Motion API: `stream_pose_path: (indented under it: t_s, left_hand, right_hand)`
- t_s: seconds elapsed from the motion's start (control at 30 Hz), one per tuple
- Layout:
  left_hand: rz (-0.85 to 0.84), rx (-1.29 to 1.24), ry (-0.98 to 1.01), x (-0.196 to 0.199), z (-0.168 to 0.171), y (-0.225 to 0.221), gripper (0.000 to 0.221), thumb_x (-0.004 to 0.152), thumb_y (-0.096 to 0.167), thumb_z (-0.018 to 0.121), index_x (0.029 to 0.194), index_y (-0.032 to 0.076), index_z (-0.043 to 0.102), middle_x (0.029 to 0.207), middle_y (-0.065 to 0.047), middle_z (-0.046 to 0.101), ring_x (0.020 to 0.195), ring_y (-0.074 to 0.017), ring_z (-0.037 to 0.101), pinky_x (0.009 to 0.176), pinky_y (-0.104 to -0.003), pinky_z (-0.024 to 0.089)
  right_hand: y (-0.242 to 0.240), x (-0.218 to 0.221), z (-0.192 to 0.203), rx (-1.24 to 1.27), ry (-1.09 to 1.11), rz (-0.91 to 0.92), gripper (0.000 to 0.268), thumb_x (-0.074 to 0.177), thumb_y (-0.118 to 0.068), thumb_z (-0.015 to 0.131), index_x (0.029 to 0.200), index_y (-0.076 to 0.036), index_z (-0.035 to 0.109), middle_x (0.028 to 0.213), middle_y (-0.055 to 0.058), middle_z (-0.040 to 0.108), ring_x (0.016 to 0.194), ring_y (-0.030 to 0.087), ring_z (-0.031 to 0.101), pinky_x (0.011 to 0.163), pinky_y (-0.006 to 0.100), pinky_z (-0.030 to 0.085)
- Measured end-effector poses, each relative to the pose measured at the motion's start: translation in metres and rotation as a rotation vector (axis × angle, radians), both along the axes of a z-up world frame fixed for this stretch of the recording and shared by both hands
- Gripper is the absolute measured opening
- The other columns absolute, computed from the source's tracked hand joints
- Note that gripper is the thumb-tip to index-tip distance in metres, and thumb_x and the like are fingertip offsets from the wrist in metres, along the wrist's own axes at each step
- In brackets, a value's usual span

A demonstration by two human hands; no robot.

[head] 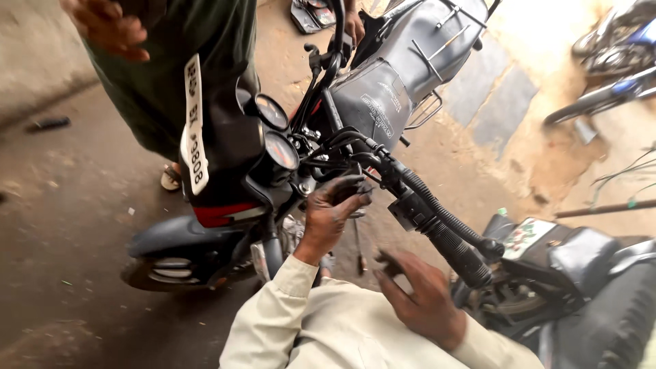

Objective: The person works on the handlebar of a motorcycle, using a screwdriver to loosen a fastener near the handlebar switch housing and then manipulating the grip and switch assembly by hand. A second person holds a phone light nearby while the person continues working on the handlebar components.

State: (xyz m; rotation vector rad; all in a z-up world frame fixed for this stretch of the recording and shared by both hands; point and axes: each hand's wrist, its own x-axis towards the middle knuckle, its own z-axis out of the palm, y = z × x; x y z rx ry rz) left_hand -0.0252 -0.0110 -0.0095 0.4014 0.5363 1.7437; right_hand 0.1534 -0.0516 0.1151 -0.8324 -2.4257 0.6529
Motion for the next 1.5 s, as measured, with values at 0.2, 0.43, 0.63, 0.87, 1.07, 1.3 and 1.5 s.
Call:
stream_pose_path:
  t_s: [0.2, 0.43, 0.63, 0.87, 1.07, 1.3, 1.5]
  left_hand:
    - [0.211, 0.05, 0.245, 0.008, 0.033, 0.005, 0.029, 0.094, -0.002, 0.077, 0.123, -0.003, 0.072, 0.107, -0.007, 0.077, 0.096, -0.0084, 0.069, 0.084, -0.023, 0.058]
    - [0.436, -0.111, 0.673, -0.005, 0.063, -0.005, 0.027, 0.088, 0.009, 0.079, 0.114, 0.0, 0.074, 0.099, -0.011, 0.079, 0.087, -0.0133, 0.077, 0.076, -0.027, 0.06]
    - [0.488, -0.088, 0.75, -0.002, 0.065, -0.003, 0.023, 0.088, 0.009, 0.077, 0.109, 0.0, 0.073, 0.091, -0.013, 0.075, 0.079, -0.02, 0.076, 0.068, -0.032, 0.057]
    - [0.554, -0.062, 0.799, 0.001, 0.067, -0.001, 0.021, 0.09, 0.009, 0.077, 0.109, 0.0, 0.072, 0.093, -0.013, 0.075, 0.083, -0.0204, 0.077, 0.07, -0.032, 0.058]
    - [0.515, -0.061, 0.776, -0.001, 0.071, -0.001, 0.022, 0.09, 0.008, 0.077, 0.111, -0.001, 0.073, 0.092, -0.013, 0.077, 0.082, -0.0176, 0.077, 0.07, -0.03, 0.058]
    - [0.451, -0.046, 0.791, -0.007, 0.064, 0.004, 0.021, 0.089, 0.003, 0.076, 0.11, -0.002, 0.074, 0.092, -0.012, 0.079, 0.083, -0.0141, 0.077, 0.071, -0.028, 0.059]
    - [0.516, -0.017, 0.822, 0.005, 0.055, 0.01, 0.024, 0.09, 0.004, 0.08, 0.112, -0.001, 0.074, 0.101, -0.013, 0.079, 0.09, -0.013, 0.077, 0.077, -0.027, 0.061]
  right_hand:
    - [-0.014, 0.075, 0.043, 0.199, -0.081, -0.217, 0.032, 0.076, 0.0, 0.08, 0.107, -0.001, 0.071, 0.088, 0.009, 0.076, 0.069, 0.016, 0.073, 0.065, 0.028, 0.057]
    - [0.003, 0.064, 0.086, 0.393, -0.066, -0.454, 0.019, 0.097, 0.002, 0.071, 0.115, 0.007, 0.066, 0.101, 0.019, 0.069, 0.086, 0.026, 0.07, 0.082, 0.034, 0.057]
    - [0.02, 0.045, 0.076, 0.525, -0.104, -0.308, 0.017, 0.11, -0.001, 0.07, 0.124, 0.007, 0.064, 0.115, 0.017, 0.071, 0.103, 0.024, 0.071, 0.09, 0.029, 0.056]
    - [0.026, 0.042, 0.067, 0.316, -0.05, -0.322, 0.039, 0.096, -0.006, 0.072, 0.132, 0.004, 0.06, 0.118, 0.016, 0.071, 0.097, 0.02, 0.071, 0.084, 0.03, 0.057]
    - [0.034, 0.052, 0.06, 0.357, -0.089, -0.278, 0.041, 0.094, -0.004, 0.075, 0.131, 0.004, 0.06, 0.118, 0.017, 0.071, 0.108, 0.023, 0.072, 0.092, 0.032, 0.057]
    - [0.049, 0.067, 0.044, 0.15, -0.069, -0.326, 0.042, 0.088, -0.006, 0.077, 0.126, 0.004, 0.064, 0.109, 0.014, 0.075, 0.094, 0.019, 0.074, 0.076, 0.027, 0.058]
    - [0.058, 0.07, 0.042, 0.115, -0.02, -0.17, 0.033, 0.089, -0.005, 0.075, 0.121, 0.001, 0.067, 0.111, 0.014, 0.073, 0.096, 0.019, 0.072, 0.088, 0.032, 0.055]
